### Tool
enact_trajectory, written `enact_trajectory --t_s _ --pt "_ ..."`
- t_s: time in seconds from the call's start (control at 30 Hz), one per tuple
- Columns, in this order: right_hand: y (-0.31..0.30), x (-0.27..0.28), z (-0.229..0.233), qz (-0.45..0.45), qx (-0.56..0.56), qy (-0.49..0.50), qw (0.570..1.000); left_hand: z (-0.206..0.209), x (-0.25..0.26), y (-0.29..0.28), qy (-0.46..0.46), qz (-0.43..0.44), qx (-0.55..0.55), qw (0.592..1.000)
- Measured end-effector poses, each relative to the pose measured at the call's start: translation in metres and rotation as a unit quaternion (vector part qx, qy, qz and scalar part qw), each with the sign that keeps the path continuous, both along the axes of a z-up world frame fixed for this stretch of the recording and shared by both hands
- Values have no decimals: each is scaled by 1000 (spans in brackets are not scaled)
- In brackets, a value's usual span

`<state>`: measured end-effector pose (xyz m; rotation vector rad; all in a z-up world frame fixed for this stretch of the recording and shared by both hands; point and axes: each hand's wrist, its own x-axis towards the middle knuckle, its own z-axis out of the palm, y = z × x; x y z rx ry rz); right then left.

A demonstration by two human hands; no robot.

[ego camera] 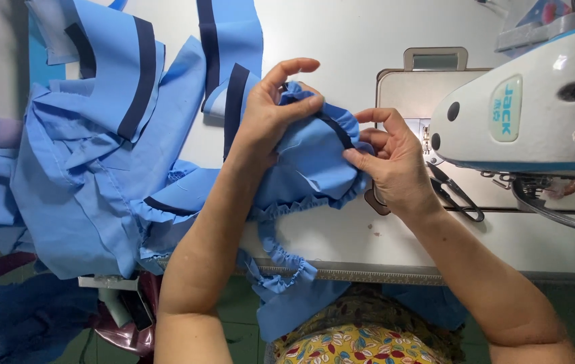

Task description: Trimming excess threads from blue fabric ruffles using thread nippers.

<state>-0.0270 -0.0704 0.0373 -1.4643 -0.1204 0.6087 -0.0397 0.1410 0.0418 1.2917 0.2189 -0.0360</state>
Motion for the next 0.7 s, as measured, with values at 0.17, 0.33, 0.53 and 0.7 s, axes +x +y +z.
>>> enact_trajectory --t_s 0.17,0.33,0.53,0.7 --pt "0 0 -1 1 43 44 998 -6 2 8 -13 66 -48 997" --pt "0 -1 11 89 -6 37 995 -12 1 10 -41 92 -105 989" --pt "0 -2 2 130 59 88 986 -19 5 14 -53 168 -144 974" --pt "2 -3 9 135 54 80 986 -23 7 21 -55 203 -142 967"
